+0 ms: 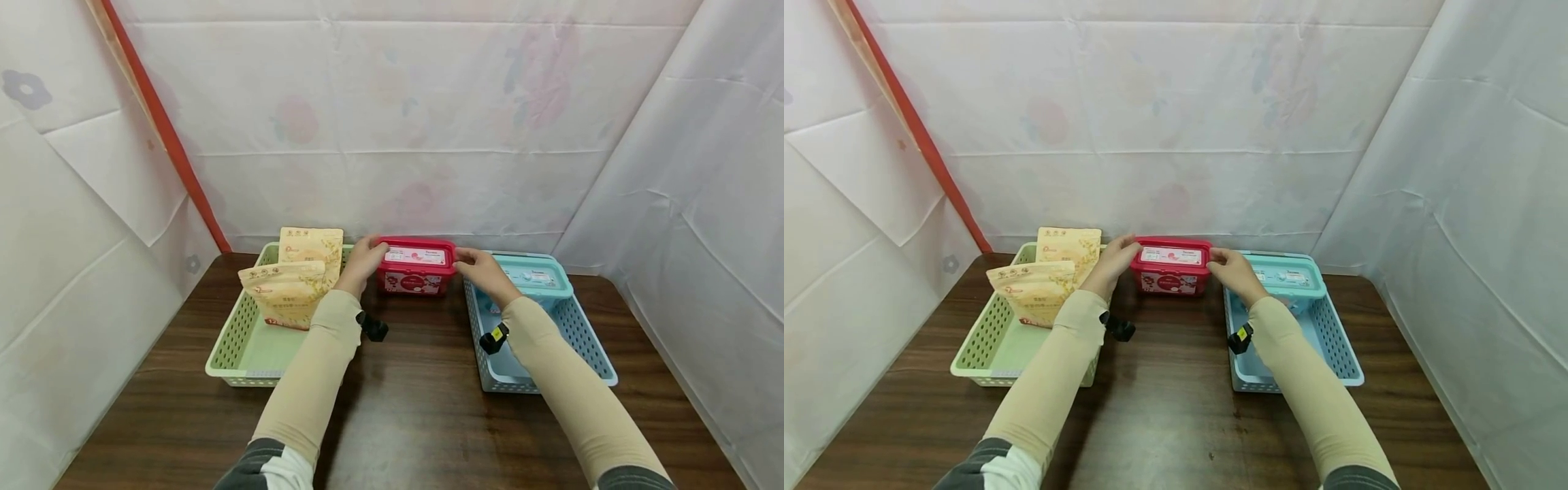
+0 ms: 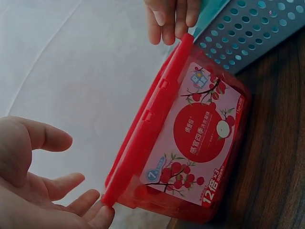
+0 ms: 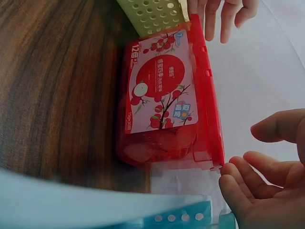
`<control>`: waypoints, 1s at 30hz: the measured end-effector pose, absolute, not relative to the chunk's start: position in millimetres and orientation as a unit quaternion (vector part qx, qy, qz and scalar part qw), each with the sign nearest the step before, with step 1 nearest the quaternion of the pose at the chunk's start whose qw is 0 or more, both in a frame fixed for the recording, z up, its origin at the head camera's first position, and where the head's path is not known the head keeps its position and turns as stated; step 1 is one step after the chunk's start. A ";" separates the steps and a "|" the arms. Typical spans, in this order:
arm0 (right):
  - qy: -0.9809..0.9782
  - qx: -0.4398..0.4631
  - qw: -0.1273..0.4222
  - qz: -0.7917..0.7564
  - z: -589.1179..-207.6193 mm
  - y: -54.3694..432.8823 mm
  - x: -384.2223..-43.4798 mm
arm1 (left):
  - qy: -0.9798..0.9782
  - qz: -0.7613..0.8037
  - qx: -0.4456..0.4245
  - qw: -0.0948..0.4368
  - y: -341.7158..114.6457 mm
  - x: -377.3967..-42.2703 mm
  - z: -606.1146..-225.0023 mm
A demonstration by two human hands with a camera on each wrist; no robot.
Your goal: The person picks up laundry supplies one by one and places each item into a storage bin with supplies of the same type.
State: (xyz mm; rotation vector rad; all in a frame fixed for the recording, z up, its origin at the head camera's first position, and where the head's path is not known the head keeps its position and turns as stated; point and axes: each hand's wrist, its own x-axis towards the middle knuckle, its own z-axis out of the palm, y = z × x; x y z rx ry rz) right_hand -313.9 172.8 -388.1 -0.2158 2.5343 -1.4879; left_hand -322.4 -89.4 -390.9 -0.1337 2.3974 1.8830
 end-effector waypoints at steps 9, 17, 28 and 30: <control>0.871 -0.054 0.108 -0.476 -383.3 165.2 -329.3 | 0.770 0.626 -0.093 0.081 -90.6 -334.9 -398.0; 0.895 -0.070 0.132 -0.420 -386.2 162.4 -339.4 | 0.761 0.633 -0.106 0.094 -90.9 -340.2 -399.0; 0.924 -0.083 0.126 -0.352 -387.2 157.7 -344.4 | 0.768 0.627 -0.104 0.078 -88.5 -339.8 -402.8; 0.926 -0.083 0.123 -0.348 -387.9 157.6 -345.0 | 0.773 0.622 -0.101 0.075 -87.9 -338.7 -402.6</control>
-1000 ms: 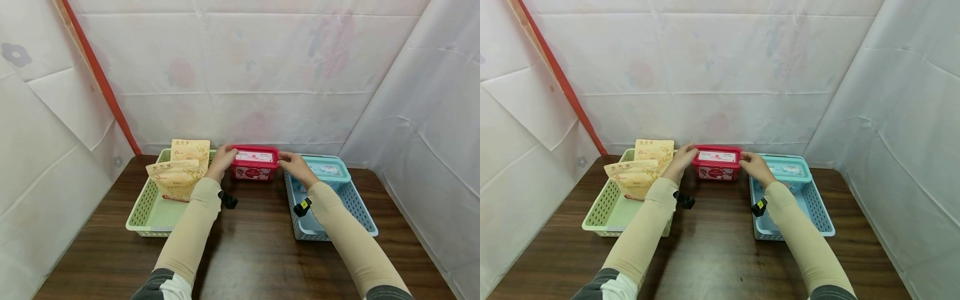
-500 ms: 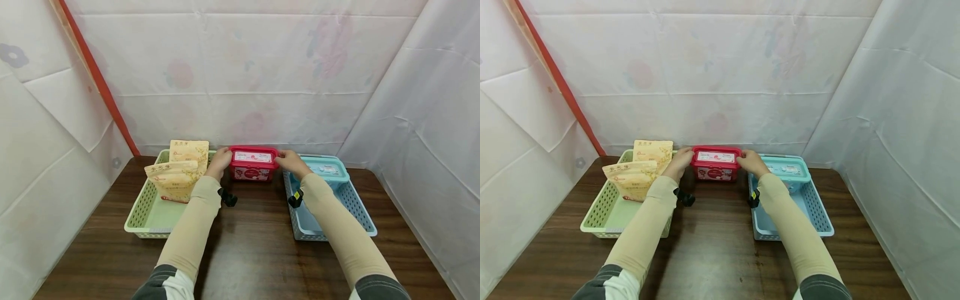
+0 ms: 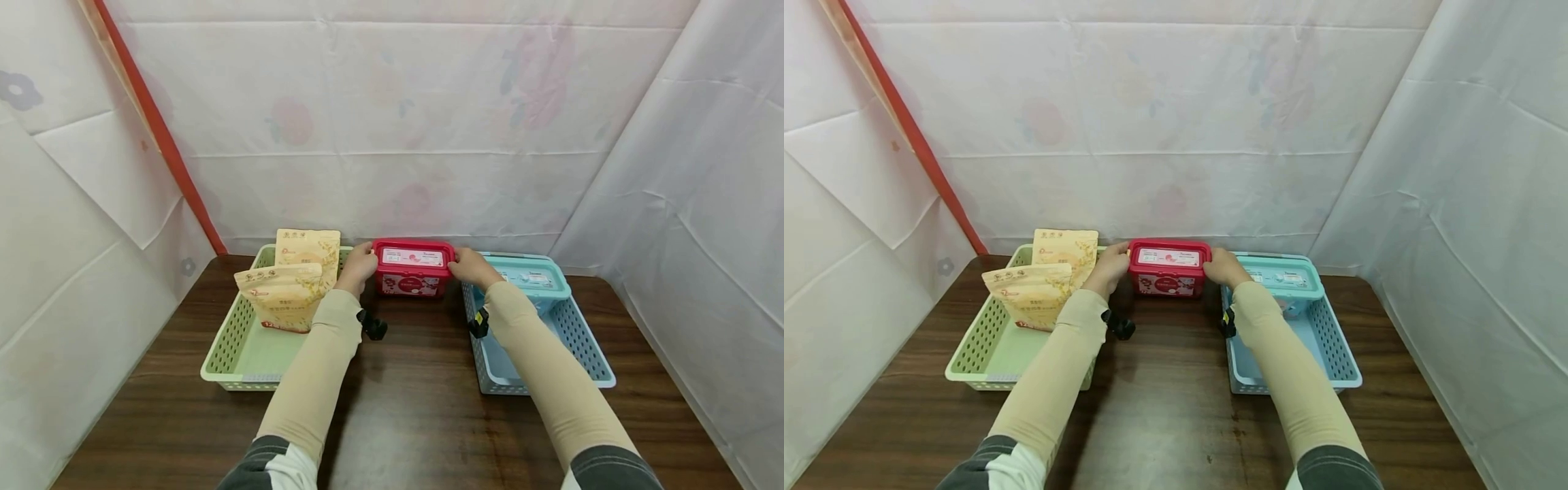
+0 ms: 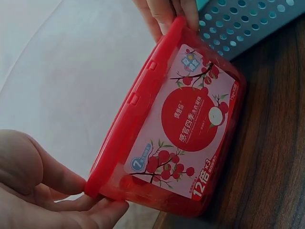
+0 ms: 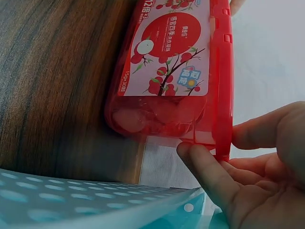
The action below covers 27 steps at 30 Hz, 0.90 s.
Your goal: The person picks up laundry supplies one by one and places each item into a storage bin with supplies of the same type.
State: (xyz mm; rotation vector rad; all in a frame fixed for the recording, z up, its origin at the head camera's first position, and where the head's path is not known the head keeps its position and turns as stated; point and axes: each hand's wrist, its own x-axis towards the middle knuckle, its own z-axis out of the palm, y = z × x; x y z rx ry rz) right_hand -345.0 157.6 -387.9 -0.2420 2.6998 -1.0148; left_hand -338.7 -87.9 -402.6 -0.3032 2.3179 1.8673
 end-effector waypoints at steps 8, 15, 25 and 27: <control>0.938 -0.087 0.109 -0.317 -389.9 156.9 -347.2 | 0.799 0.590 -0.082 0.075 -87.7 -333.2 -398.8; 0.947 -0.102 0.107 -0.285 -386.4 155.8 -342.4 | 0.816 0.569 -0.072 0.071 -87.2 -325.2 -394.7; 0.958 -0.113 0.113 -0.238 -382.8 154.9 -332.9 | 0.861 0.505 -0.031 0.052 -87.1 -310.9 -395.2; 0.960 -0.114 0.115 -0.229 -382.7 154.3 -330.9 | 0.865 0.497 -0.032 0.054 -87.1 -307.8 -395.3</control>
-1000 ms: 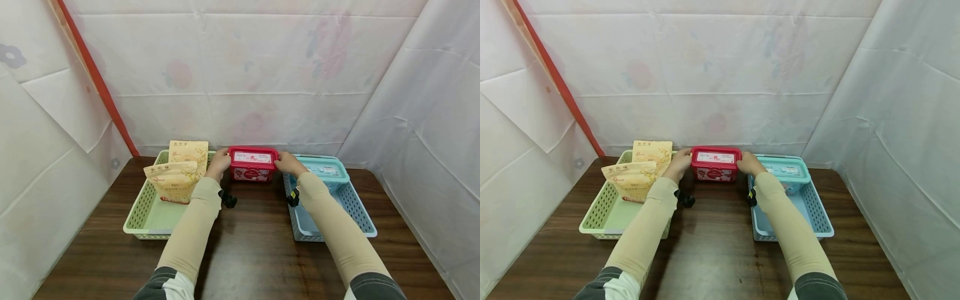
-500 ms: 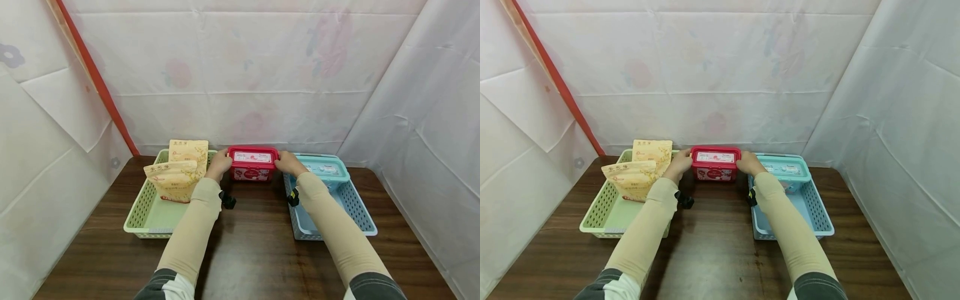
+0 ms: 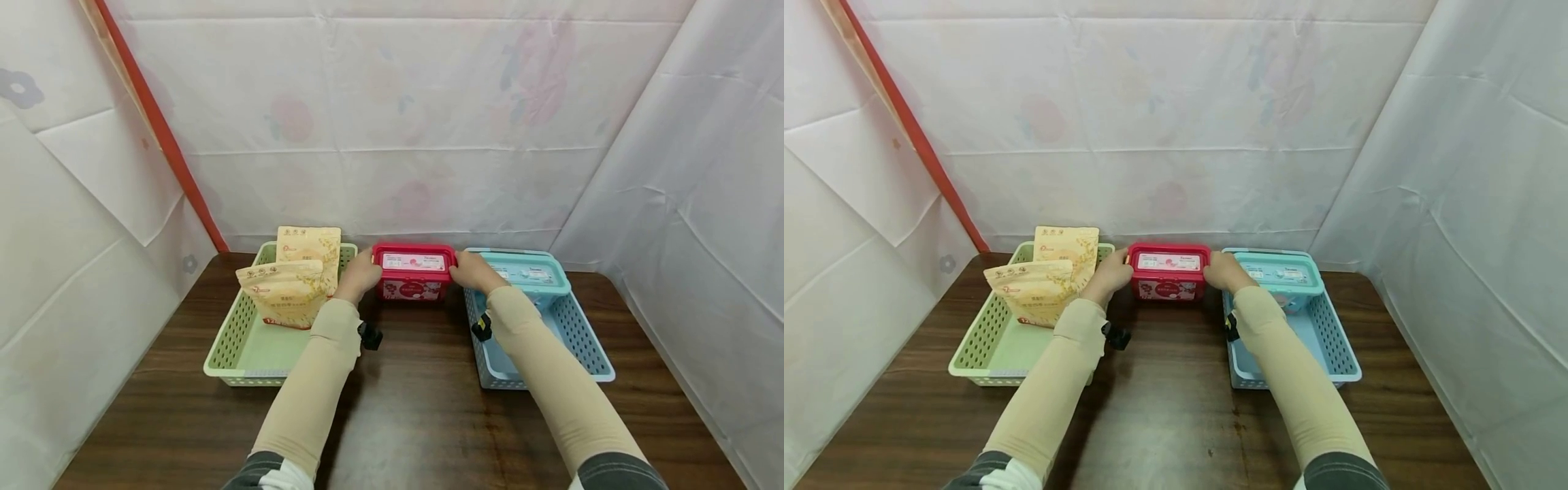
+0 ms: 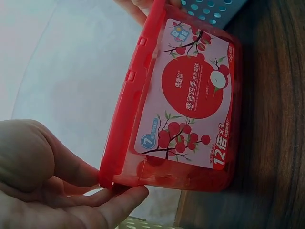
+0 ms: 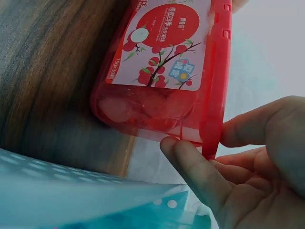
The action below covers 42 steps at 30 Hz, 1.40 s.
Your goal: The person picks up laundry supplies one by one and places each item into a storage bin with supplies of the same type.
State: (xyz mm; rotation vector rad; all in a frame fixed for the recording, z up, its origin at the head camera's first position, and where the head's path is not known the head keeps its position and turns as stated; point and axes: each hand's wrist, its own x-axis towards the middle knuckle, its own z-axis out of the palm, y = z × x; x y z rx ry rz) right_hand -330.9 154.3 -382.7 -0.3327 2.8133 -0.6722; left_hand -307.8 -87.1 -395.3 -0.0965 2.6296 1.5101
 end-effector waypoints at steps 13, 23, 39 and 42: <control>0.966 -0.150 0.132 -0.162 -375.6 155.0 -314.5 | 0.909 0.410 0.020 0.066 -94.8 -291.1 -391.0; 0.961 -0.176 0.157 -0.141 -369.5 158.7 -293.4 | 0.905 0.409 0.053 0.104 -104.9 -272.1 -385.6; 0.947 -0.188 0.183 -0.183 -370.7 162.8 -270.3 | 0.886 0.437 0.118 0.099 -117.8 -250.7 -386.1; 0.947 -0.184 0.190 -0.183 -369.9 163.6 -266.7 | 0.885 0.436 0.119 0.110 -119.9 -247.8 -386.8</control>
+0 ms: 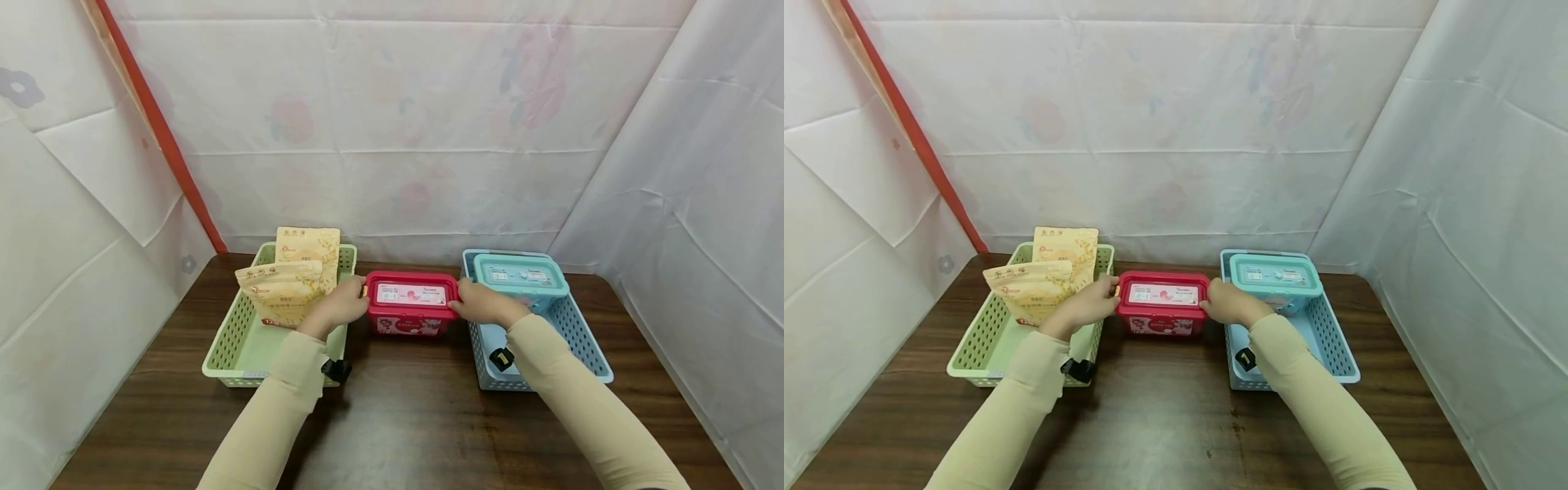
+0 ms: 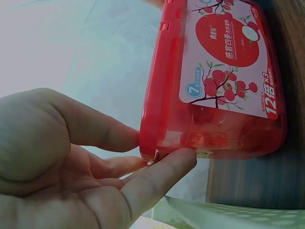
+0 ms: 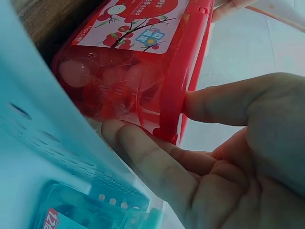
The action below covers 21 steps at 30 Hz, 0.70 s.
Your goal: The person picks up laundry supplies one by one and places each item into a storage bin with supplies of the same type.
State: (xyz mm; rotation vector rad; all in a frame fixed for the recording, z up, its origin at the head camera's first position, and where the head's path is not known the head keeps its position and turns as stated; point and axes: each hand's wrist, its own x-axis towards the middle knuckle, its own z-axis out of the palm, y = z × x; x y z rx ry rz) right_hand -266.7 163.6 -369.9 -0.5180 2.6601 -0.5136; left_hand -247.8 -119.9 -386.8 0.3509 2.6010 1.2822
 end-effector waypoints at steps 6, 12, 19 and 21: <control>0.946 -0.195 0.192 -0.175 -368.8 163.4 -258.6 | 0.878 0.443 0.128 0.126 -124.8 -241.1 -385.6; 0.942 -0.206 0.193 -0.180 -367.9 163.9 -248.8 | 0.869 0.453 0.147 0.138 -128.7 -233.6 -386.2; 0.935 -0.222 0.193 -0.196 -369.5 166.2 -238.5 | 0.888 0.416 0.147 0.127 -131.5 -221.5 -383.5; 0.934 -0.226 0.191 -0.202 -369.1 166.9 -237.2 | 0.892 0.409 0.149 0.121 -131.4 -219.5 -383.2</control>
